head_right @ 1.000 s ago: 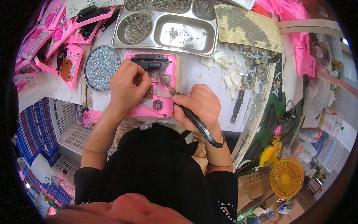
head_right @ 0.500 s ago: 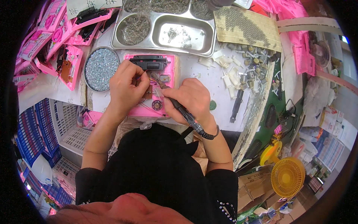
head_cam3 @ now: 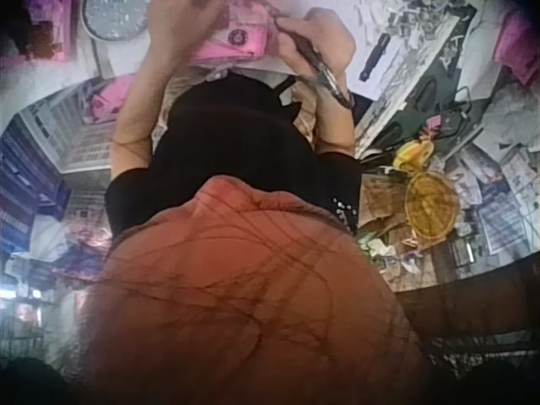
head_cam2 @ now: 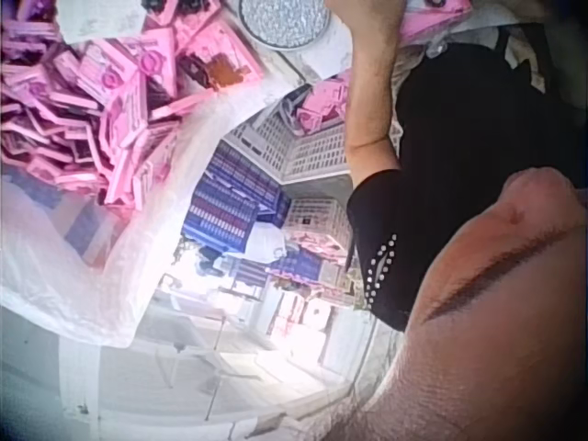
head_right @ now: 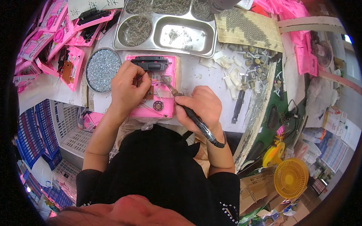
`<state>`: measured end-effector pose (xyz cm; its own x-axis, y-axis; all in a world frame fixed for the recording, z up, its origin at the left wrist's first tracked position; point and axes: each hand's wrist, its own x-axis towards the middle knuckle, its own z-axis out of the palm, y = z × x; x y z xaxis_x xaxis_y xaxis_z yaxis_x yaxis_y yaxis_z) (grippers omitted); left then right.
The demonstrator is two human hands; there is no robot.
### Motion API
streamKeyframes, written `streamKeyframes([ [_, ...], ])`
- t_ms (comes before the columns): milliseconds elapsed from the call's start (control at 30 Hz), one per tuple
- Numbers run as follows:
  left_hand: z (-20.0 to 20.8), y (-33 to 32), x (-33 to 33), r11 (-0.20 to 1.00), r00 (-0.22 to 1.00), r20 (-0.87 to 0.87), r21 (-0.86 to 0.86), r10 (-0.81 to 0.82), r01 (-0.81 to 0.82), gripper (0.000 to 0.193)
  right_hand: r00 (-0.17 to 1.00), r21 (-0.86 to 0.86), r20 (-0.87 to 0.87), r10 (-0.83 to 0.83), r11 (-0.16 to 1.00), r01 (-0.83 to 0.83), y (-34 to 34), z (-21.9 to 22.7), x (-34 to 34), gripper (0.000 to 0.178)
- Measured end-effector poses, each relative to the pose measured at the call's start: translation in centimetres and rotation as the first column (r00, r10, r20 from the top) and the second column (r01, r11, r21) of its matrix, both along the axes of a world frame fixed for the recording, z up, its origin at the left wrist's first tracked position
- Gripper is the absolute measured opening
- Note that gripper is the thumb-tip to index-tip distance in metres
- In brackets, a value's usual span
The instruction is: Assembling the internal electronic components and housing of a toy gun, including soldering and driving screws.
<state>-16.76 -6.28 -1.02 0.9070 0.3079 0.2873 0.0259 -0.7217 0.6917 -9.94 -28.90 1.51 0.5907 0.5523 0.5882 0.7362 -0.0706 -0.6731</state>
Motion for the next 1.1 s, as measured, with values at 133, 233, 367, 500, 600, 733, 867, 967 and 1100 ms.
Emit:
streamKeyframes([
  [133, 1.4, 0.2, -0.4, 1.000, 0.999, 0.042, 0.019, -0.025, 0.024, 0.015, 0.999, 0.046, -0.023, -0.049, 0.998, 0.050, -1.2, 0.6, -0.1, 0.022],
  [233, 3.4, 0.3, -1.5, 0.983, 0.983, 0.020, 0.037, -0.181, 0.181, 0.018, 0.996, 0.063, -0.049, -0.076, 0.995, 0.079, -2.3, 0.9, 0.0, 0.021],
  [367, 2.6, 0.2, -1.3, 0.802, 0.820, -0.149, 0.170, -0.553, 0.572, 0.020, 0.996, 0.086, -0.031, -0.085, 0.992, 0.088, -2.3, 0.8, 0.1, 0.020],
  [500, 2.1, 0.6, -0.3, 0.790, 0.787, -0.118, 0.031, -0.605, 0.612, 0.020, 0.995, 0.085, -0.031, -0.094, 0.992, 0.096, -2.8, 1.0, -0.2, 0.021],
  [600, 1.2, 1.6, -0.1, 0.750, 0.750, -0.061, -0.137, -0.659, 0.647, 0.017, 0.992, 0.087, -0.060, -0.108, 0.990, 0.113, -3.6, 0.7, -0.5, 0.024],
  [733, 0.9, 1.7, 0.1, 0.747, 0.759, -0.058, -0.242, -0.649, 0.620, 0.015, 0.981, 0.044, -0.143, -0.133, 0.989, 0.140, -3.5, 0.5, -1.9, 0.032],
  [867, 1.1, 1.3, -0.4, 0.804, 0.815, -0.131, -0.312, -0.564, 0.506, 0.014, 0.971, -0.014, -0.138, -0.194, 0.981, 0.194, -1.0, -1.9, -5.5, 0.046],
  [967, 1.4, 1.3, -1.1, 0.849, 0.869, -0.138, -0.332, -0.475, 0.411, 0.013, 0.974, -0.105, -0.068, -0.215, 0.973, 0.208, 1.5, -2.1, -6.7, 0.054],
  [1100, 1.4, 0.6, -2.1, 0.940, 0.943, 0.011, -0.074, -0.334, 0.334, 0.011, 0.967, -0.151, 0.036, -0.252, 0.955, 0.254, 3.6, -2.8, -7.4, 0.063],
])
